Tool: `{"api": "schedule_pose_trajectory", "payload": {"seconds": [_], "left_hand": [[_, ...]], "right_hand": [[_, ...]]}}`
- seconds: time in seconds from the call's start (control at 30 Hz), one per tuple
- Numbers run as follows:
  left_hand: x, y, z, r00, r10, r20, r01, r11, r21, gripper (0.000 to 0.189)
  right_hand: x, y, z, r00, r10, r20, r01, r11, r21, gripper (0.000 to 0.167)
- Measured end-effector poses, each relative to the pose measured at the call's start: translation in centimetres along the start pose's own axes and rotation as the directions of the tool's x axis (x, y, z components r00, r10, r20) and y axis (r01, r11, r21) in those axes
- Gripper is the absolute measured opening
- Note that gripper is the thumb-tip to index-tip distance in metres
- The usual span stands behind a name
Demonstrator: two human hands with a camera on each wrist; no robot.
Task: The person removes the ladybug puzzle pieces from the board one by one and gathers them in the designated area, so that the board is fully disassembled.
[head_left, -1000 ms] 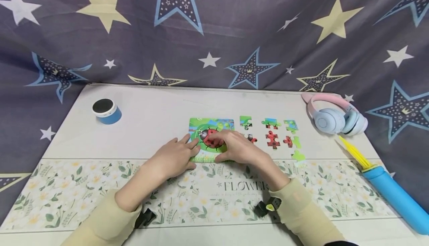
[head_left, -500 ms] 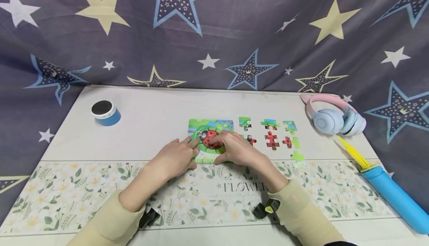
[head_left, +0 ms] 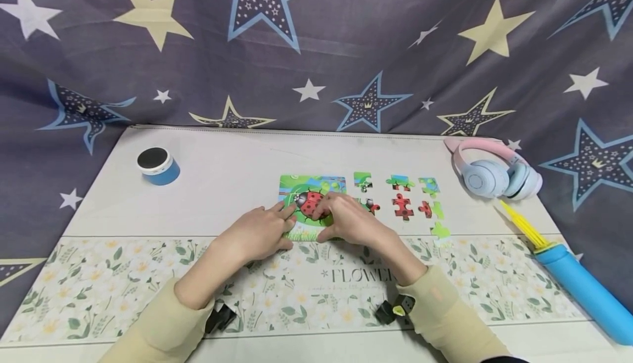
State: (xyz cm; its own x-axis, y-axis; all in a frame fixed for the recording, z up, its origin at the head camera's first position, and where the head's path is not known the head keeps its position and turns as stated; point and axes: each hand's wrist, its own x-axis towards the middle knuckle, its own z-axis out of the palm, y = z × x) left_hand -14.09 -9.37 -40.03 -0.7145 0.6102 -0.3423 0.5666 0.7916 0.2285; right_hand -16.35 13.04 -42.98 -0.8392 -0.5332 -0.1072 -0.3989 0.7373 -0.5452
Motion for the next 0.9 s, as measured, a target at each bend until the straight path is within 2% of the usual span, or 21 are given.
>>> {"api": "schedule_pose_trajectory", "payload": {"seconds": [0.33,0.5,0.67,0.9], "left_hand": [[0.13,-0.07,0.09,1.0,-0.005,0.014,0.005,1.0,-0.01,0.058],[0.13,-0.11,0.05,1.0,-0.009,0.025,0.009,1.0,-0.007,0.057],[0.09,-0.14,0.07,1.0,-0.003,0.013,0.004,1.0,-0.009,0.056],[0.07,-0.23,0.14,1.0,0.0,0.0,0.0,1.0,-0.009,0.057]], "right_hand": [[-0.24,-0.12,0.01,1.0,0.004,0.002,-0.004,1.0,-0.027,0.055],[-0.25,0.16,0.06,0.998,-0.055,-0.006,0.055,0.997,-0.059,0.061],[-0.36,0.33,0.06,0.993,-0.116,-0.006,0.116,0.991,-0.069,0.06],[-0.43,0.21,0.04,0.991,-0.132,0.003,0.132,0.99,-0.048,0.054]]}}
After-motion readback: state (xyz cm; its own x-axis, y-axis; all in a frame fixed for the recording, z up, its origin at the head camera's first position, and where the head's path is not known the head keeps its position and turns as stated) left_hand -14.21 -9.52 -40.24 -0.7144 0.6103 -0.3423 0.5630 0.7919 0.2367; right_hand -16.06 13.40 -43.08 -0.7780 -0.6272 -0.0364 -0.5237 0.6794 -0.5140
